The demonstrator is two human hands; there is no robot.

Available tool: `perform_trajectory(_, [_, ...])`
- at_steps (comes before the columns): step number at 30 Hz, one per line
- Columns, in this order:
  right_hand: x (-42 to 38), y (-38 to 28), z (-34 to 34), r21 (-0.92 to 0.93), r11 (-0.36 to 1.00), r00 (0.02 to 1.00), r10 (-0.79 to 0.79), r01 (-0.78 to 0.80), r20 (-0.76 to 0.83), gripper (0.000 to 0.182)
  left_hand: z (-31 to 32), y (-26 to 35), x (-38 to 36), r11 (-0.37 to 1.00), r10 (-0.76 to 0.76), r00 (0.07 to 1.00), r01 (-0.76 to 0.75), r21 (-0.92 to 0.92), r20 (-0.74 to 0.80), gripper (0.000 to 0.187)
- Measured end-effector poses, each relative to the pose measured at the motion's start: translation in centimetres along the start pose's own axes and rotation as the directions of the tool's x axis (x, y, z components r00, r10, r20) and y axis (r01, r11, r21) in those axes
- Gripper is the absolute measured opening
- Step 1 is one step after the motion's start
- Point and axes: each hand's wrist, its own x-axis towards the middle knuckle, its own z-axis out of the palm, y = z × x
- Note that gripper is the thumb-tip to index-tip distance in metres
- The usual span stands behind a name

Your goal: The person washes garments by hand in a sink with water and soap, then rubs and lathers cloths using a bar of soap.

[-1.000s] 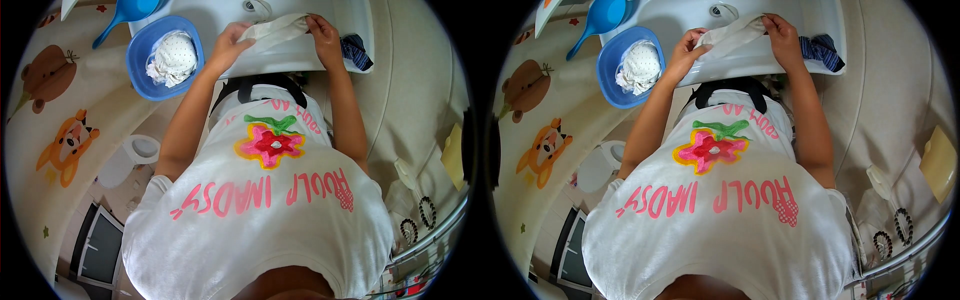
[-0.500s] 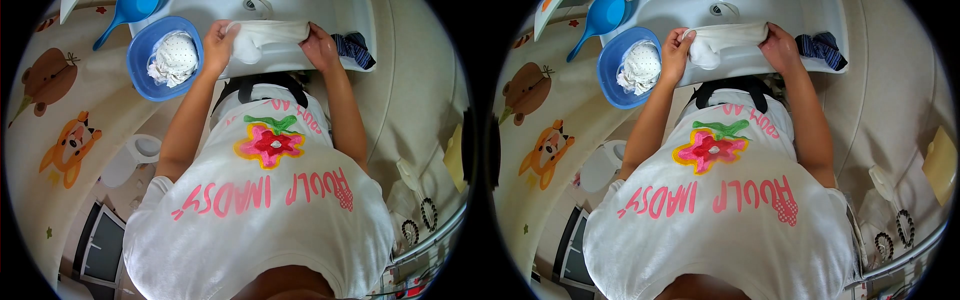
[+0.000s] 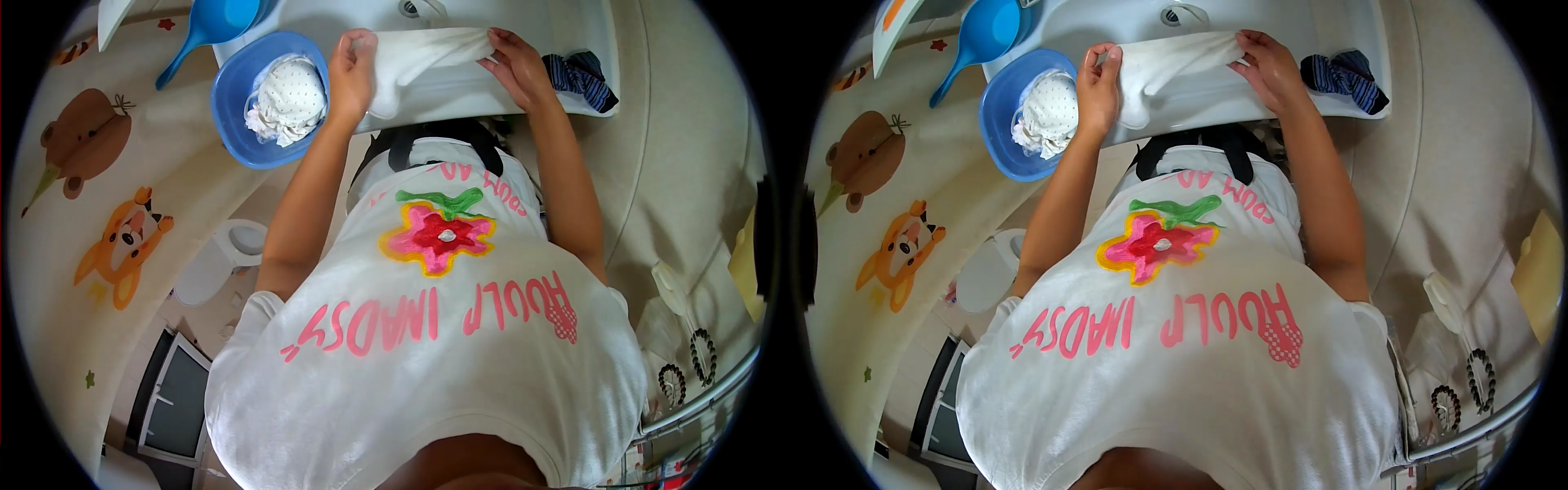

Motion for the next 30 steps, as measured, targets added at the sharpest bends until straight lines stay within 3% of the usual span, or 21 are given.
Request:
perform_trajectory(2, [1.4,1.6,-0.7,0.103,0.992,0.997,-0.073,0.076,-0.033,0.026,0.5,0.4,-0.3,0.995,0.000,0.999,0.004,0.099,-0.043,0.024])
perform_trajectory(5, [2.5,3.4,-1.1,-0.315,0.938,0.966,-0.200,0.141,-0.164,0.026,1.1,-0.2,-0.1,0.969,0.075,0.993,-0.051,0.241,-0.091,0.026])
perform_trajectory(6, [3.1,4.2,-1.3,-0.619,0.677,0.860,-0.509,0.398,-0.004,0.022,1.2,-0.3,0.3,0.955,0.116,0.988,-0.083,0.286,-0.101,0.026])
perform_trajectory(9, [3.8,4.7,-1.0,-0.860,0.379,0.853,-0.509,0.343,0.116,0.019,1.6,-0.4,1.5,0.847,0.155,0.983,-0.082,0.526,-0.097,0.024])
perform_trajectory(12, [5.7,6.0,-1.6,-0.856,0.419,0.913,-0.386,0.302,0.134,0.016,2.0,-1.3,3.6,0.739,0.021,0.989,0.084,0.669,-0.147,0.034])
perform_trajectory(13, [6.8,7.2,-2.1,-0.860,0.423,0.929,-0.342,0.285,0.140,0.016,2.1,-3.2,4.6,0.676,0.160,0.977,-0.003,0.736,-0.144,0.037])
perform_trajectory(15, [8.7,8.5,-3.3,-0.927,0.212,0.911,-0.344,0.311,0.227,0.019,2.2,-6.7,5.9,0.501,0.426,0.900,-0.146,0.853,-0.097,0.044])
perform_trajectory(16, [9.3,8.8,-3.7,-0.948,0.073,0.903,-0.334,0.310,0.270,0.021,2.3,-7.5,5.9,0.525,0.298,0.951,-0.087,0.846,-0.087,0.044])
perform_trajectory(17, [10.0,9.0,-3.9,-0.949,-0.068,0.895,-0.319,0.307,0.312,0.022,2.6,-7.7,5.8,0.483,0.255,0.967,-0.136,0.865,0.010,0.042])
perform_trajectory(19, [12.5,9.6,-3.9,-0.961,0.029,0.902,-0.355,0.274,0.246,0.027,3.0,-8.5,5.3,0.403,0.151,0.970,-0.237,0.884,0.191,0.041])
perform_trajectory(20, [13.7,9.9,-3.8,-0.963,0.078,0.904,-0.372,0.258,0.212,0.030,3.5,-9.6,5.8,0.458,-0.163,0.967,-0.102,0.883,0.197,0.045])
perform_trajectory(23, [15.8,10.0,-1.1,-0.935,0.346,0.947,-0.319,0.079,-0.038,0.034,4.1,-12.7,5.0,0.251,-0.080,0.863,-0.468,0.847,0.500,0.056])
perform_trajectory(24, [16.2,9.9,-0.3,-0.939,0.343,0.959,-0.274,0.023,-0.077,0.037,3.9,-13.5,5.4,0.310,-0.250,0.825,-0.428,0.849,0.507,0.066])
perform_trajectory(27, [18.1,11.4,-0.6,-0.948,0.317,0.992,-0.128,0.020,-0.021,0.040,4.6,-13.9,3.3,0.398,-0.159,0.952,-0.179,0.900,0.260,0.059])
perform_trajectory(28, [19.0,11.8,-1.1,-0.919,0.395,0.992,-0.119,0.009,-0.042,0.036,4.7,-13.5,3.1,0.398,-0.215,0.946,-0.143,0.906,0.244,0.060])
perform_trajectory(30, [18.0,10.8,-0.5,-0.465,0.882,0.983,-0.019,-0.069,-0.180,0.033,4.8,-12.0,3.4,0.394,-0.323,0.922,-0.075,0.916,0.214,0.064])
